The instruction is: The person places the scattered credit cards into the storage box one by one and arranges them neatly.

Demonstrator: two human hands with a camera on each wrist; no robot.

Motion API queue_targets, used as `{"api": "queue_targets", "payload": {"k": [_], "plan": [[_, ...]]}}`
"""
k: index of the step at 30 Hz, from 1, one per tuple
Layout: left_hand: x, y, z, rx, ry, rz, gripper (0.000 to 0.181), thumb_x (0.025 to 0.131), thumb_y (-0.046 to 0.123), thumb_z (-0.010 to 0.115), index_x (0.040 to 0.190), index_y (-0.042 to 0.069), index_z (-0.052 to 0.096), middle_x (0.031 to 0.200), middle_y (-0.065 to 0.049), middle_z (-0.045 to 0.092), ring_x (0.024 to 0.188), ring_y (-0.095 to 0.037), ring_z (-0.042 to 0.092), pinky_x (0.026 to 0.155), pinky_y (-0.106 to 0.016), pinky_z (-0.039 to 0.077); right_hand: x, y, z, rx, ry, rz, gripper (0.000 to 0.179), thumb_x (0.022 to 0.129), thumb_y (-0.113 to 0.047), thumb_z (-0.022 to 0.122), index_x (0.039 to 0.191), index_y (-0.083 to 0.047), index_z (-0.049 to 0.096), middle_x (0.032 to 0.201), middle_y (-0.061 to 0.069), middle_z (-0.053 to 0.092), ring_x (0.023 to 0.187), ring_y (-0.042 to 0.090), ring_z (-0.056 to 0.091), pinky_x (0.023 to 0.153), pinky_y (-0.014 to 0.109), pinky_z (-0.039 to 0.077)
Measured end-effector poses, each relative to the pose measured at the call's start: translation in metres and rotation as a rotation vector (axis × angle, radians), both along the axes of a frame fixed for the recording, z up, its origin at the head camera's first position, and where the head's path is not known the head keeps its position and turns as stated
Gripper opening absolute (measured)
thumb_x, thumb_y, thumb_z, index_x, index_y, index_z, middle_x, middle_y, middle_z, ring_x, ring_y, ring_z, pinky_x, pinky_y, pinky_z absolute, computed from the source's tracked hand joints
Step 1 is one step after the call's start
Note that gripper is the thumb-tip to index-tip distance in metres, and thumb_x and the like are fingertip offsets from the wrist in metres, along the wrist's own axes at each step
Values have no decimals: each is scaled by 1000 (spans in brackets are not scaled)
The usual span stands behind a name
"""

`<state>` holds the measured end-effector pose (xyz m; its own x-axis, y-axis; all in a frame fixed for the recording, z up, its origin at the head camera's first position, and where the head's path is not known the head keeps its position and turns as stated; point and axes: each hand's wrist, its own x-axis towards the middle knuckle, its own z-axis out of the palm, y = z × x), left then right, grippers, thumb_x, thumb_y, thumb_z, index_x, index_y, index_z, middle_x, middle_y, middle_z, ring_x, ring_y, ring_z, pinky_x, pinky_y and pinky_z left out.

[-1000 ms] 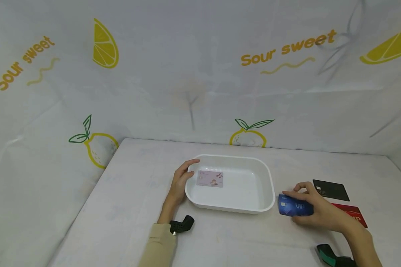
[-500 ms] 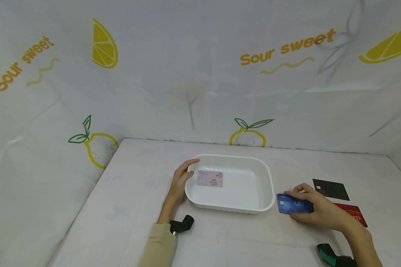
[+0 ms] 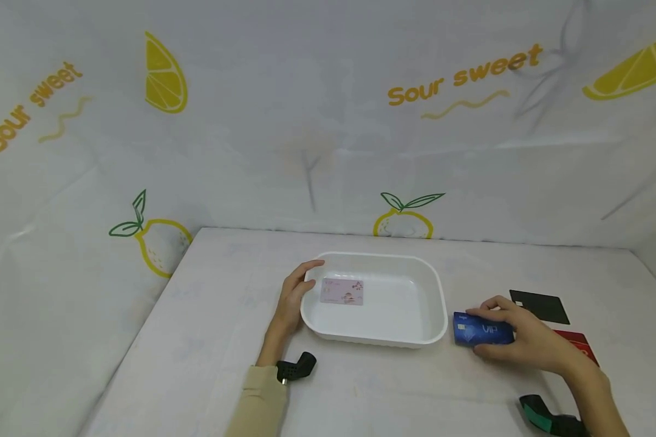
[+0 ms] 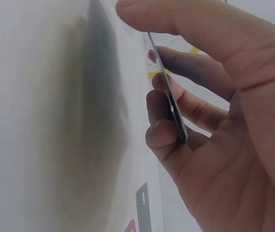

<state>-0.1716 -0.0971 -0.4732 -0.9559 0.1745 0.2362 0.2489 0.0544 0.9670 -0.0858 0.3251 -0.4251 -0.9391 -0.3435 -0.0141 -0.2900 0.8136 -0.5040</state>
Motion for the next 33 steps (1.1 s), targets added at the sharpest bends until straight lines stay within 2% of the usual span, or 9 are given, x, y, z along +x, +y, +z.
{"api": "queue_targets", "payload": {"k": [4,6,11,15,19,23,28,33], "plan": [[0,-1,-1,5,-5,0,49,91,6,41,137,0,59,152,-18,53,157,-32,30,131,-52,17,0,-1,3,-11,10,-17,57,76,-32,89,127,-15,72,119,1,57,108,28,55,75,31,52],[0,-2,0,5,-6,3,49,91,5,41,137,1,60,152,-17,53,156,-30,32,130,-51,18,-1,-1,5,-8,20,-23,57,76,-33,89,127,-17,72,119,0,57,107,26,54,76,32,52],[0,-3,0,11,-10,-1,50,91,4,41,138,0,59,153,-18,52,155,-30,34,129,-54,21,-2,0,9,-18,84,-15,56,74,-32,90,127,-20,72,117,-7,55,104,3,49,75,19,48],[0,-3,0,20,-19,-6,50,91,5,41,138,0,58,153,-18,51,154,-31,35,129,-54,23,-4,1,16,-42,155,4,56,73,-27,91,125,-20,73,115,-13,51,100,-8,43,73,16,46],[0,-1,0,20,-16,-5,50,91,5,41,138,0,59,153,-18,52,154,-30,34,129,-53,22,-6,-2,24,-67,186,13,56,73,-24,92,125,-19,72,116,-15,49,100,-8,43,72,15,48],[0,-1,0,19,-3,-4,50,91,4,41,137,-1,59,151,-20,53,156,-33,30,130,-54,17,-8,-9,32,-110,183,3,57,74,-21,91,127,-18,72,119,-11,49,101,-5,44,71,15,48],[1,0,-1,14,-1,-5,50,91,4,41,137,-1,59,150,-20,54,157,-34,28,131,-53,15,-12,-23,46,-142,179,-6,58,75,-21,90,129,-15,71,122,-5,50,104,9,47,73,15,50],[0,0,-1,9,0,2,49,91,3,41,137,0,60,149,-19,55,156,-32,32,131,-50,17,-20,-43,57,-191,198,32,57,75,-18,90,129,-13,71,121,-5,51,105,5,47,75,16,52]]}}
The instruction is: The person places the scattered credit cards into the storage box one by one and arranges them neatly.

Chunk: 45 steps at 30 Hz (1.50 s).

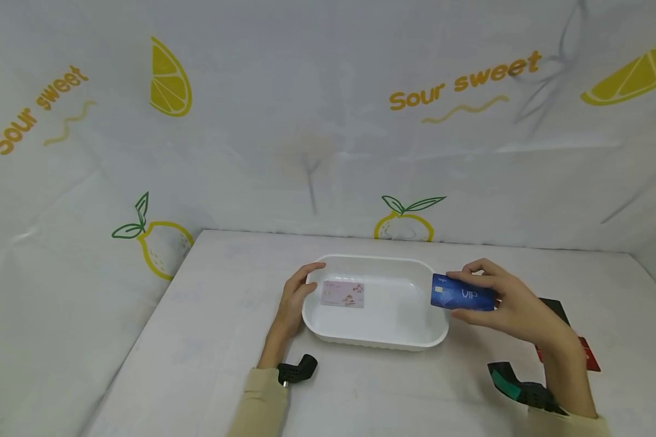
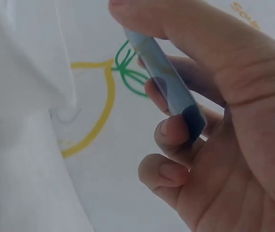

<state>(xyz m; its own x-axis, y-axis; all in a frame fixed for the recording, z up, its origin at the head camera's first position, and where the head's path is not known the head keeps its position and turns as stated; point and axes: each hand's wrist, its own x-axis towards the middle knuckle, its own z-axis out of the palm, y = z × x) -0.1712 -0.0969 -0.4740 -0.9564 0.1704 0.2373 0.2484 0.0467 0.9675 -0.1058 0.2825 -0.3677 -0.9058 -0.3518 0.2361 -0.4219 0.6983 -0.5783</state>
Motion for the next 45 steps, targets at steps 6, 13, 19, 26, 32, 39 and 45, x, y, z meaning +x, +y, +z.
{"api": "queue_targets", "payload": {"k": [6,13,19,26,32,39,45], "plan": [[-1,1,-2,2,1,-5,49,92,3,41,137,-1,59,150,-19,54,156,-31,30,131,-49,16,-9,-24,7,-81,-43,70,57,76,-15,89,130,-9,70,123,2,54,109,19,53,78,16,54],[0,2,-2,23,-9,-19,48,92,1,42,137,-1,59,151,-19,53,157,-33,28,131,-52,16,-16,-50,6,-138,-124,85,56,80,-18,86,131,-7,69,125,7,53,114,38,55,80,21,57],[0,3,-2,20,-5,-29,49,91,2,42,137,-1,59,151,-20,53,156,-33,30,130,-53,17,-17,-59,5,-141,-132,76,55,80,-19,85,132,-9,68,126,8,52,114,37,55,81,21,56],[-1,1,-2,19,-3,-23,48,92,1,42,136,-2,59,152,-19,52,157,-32,29,130,-51,17,-22,-66,2,-156,-157,88,56,80,-18,85,132,-8,68,126,12,52,115,39,55,82,29,60],[-2,0,-1,18,-3,-14,47,92,1,42,136,-2,59,151,-19,53,156,-31,31,130,-50,18,-29,-71,-7,-133,-178,94,56,81,-20,85,132,-8,68,123,13,55,115,37,56,88,44,58],[-3,0,-1,12,-8,-9,48,92,3,42,136,-2,59,151,-20,53,158,-32,27,131,-50,15,-36,-74,-17,-139,-219,96,56,81,-21,84,133,-6,67,123,13,56,118,38,55,92,48,58],[-2,0,-1,4,-10,-1,48,92,3,42,136,-2,59,150,-20,54,158,-32,27,131,-50,15,-41,-81,-23,-151,-276,53,58,80,-21,84,134,-7,67,127,18,55,117,38,54,95,50,55]]}}
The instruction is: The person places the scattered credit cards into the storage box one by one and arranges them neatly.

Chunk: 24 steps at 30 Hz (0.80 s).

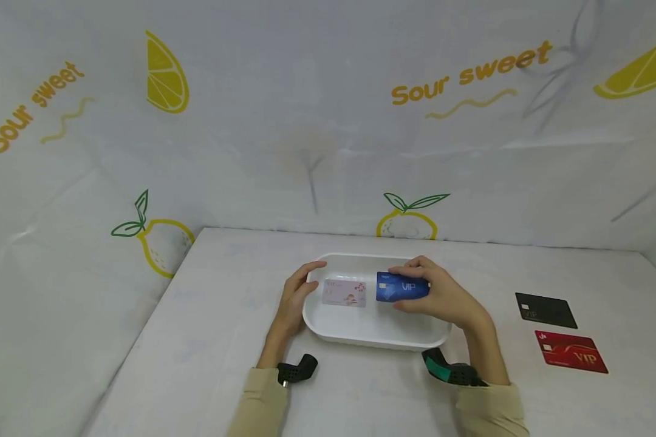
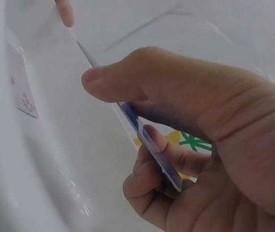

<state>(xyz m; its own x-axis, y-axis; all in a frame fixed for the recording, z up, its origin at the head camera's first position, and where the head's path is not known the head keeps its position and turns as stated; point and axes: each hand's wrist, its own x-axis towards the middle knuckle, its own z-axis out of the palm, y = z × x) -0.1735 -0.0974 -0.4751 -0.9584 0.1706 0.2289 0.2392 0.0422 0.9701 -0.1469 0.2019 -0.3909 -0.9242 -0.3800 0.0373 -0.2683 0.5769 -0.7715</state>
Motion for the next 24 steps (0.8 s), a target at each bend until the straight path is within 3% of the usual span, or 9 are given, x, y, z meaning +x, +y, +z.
{"api": "queue_targets", "payload": {"k": [9,16,24], "plan": [[-1,-1,-1,2,7,0,48,91,2,43,136,-2,60,149,-20,55,156,-33,30,131,-52,15,-4,-16,-6,-19,-103,-33,58,79,-15,85,132,1,66,127,22,55,117,35,50,91,34,48],[-1,-1,-1,3,7,-10,47,92,3,43,137,-2,59,151,-20,54,156,-33,31,130,-54,18,-5,-24,-14,43,-140,-92,63,76,-12,86,132,5,64,126,24,55,116,37,53,99,52,49],[-2,-1,0,1,7,-16,48,92,4,43,137,-2,59,151,-20,53,156,-33,31,129,-55,19,-7,-29,-21,94,-194,-149,65,77,-10,85,136,5,61,129,24,52,117,38,51,103,58,46]]}}
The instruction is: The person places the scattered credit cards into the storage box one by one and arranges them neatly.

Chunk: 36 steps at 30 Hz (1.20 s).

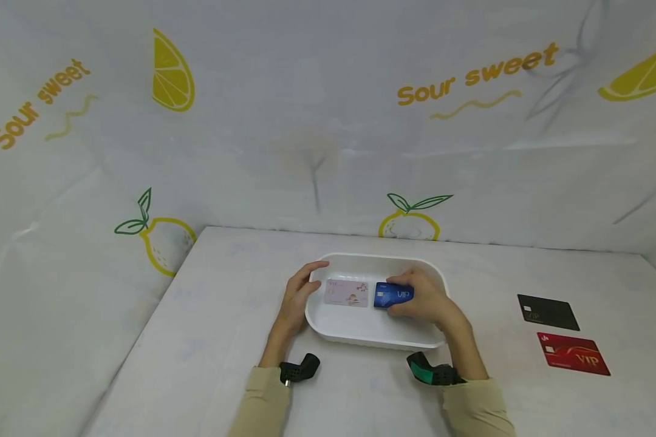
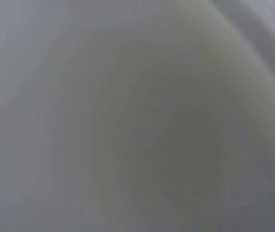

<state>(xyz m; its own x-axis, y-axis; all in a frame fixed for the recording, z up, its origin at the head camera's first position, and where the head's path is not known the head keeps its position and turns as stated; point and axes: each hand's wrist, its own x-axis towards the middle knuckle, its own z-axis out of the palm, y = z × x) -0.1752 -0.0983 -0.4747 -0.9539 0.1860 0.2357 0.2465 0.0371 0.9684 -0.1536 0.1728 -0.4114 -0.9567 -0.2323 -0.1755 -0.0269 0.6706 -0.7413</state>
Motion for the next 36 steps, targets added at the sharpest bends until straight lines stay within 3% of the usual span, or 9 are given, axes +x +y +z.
{"api": "queue_targets", "payload": {"k": [4,11,23,36], "plan": [[-1,0,0,-3,-5,-1,48,92,3,42,137,-1,59,152,-19,52,155,-33,33,129,-56,21,0,-1,-1,28,-3,-4,64,78,-10,84,136,5,62,129,24,52,116,38,51,104,58,46],[1,0,2,-11,-4,13,48,92,3,42,136,-1,59,152,-18,52,155,-33,33,128,-56,22,0,-4,2,92,65,32,62,77,-9,85,133,7,63,124,26,58,110,37,55,98,56,48],[0,1,2,-11,-5,11,48,92,3,42,137,-1,59,152,-19,53,155,-32,33,129,-54,20,-2,-6,-1,172,130,53,60,76,-13,86,131,3,66,127,26,60,118,43,54,106,62,41],[1,1,2,-8,2,12,48,91,4,43,136,-3,59,151,-21,53,156,-35,31,130,-54,18,0,-10,-3,199,102,15,60,80,-11,84,135,0,64,132,25,59,125,44,51,112,63,41]]}}
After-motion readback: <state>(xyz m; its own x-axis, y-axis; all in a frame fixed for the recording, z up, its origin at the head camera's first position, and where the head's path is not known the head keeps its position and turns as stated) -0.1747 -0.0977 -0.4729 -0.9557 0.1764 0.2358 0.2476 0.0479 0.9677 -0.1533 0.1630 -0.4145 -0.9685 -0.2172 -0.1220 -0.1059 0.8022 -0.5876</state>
